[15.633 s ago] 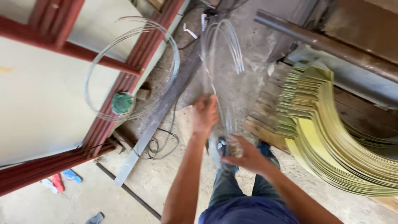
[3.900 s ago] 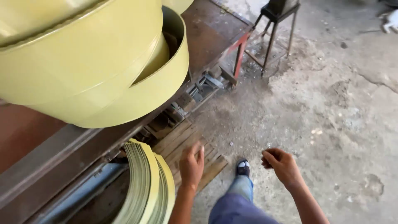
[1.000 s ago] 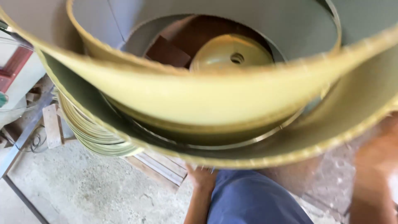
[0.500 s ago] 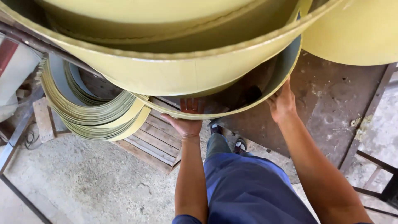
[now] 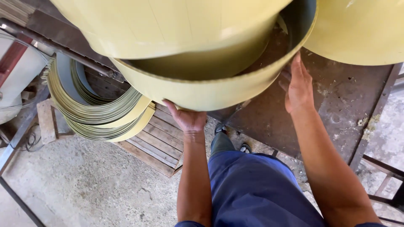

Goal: Assembling conical lamp shades by joining edges and securing them with small fasteners and a hammer.

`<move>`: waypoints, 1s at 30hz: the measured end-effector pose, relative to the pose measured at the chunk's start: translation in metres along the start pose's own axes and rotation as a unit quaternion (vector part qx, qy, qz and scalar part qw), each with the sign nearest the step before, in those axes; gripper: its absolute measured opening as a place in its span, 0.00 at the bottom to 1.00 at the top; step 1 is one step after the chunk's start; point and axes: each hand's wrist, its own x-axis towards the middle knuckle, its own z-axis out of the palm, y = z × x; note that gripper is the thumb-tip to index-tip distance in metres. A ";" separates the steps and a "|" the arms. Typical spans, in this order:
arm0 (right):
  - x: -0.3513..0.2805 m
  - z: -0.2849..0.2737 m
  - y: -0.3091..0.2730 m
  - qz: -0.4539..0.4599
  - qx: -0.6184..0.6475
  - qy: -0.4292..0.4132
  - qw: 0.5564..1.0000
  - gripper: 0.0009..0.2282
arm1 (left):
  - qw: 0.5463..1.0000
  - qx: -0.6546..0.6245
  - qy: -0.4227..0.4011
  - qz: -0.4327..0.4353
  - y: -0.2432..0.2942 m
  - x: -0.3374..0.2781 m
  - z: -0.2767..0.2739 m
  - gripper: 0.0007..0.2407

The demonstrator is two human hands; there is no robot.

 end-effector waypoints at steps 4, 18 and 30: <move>-0.012 -0.007 -0.009 -0.081 0.015 -0.057 0.995 0.32 | 1.000 -0.004 -0.005 0.006 0.001 0.001 0.033 0.34; 0.026 -0.032 0.104 0.022 -0.434 -0.048 0.899 0.22 | 0.999 -0.011 0.005 0.030 0.008 0.019 0.078 0.37; 0.125 0.073 0.086 0.019 0.078 -0.179 0.981 0.24 | 0.998 -0.036 0.004 0.046 0.008 0.025 0.113 0.34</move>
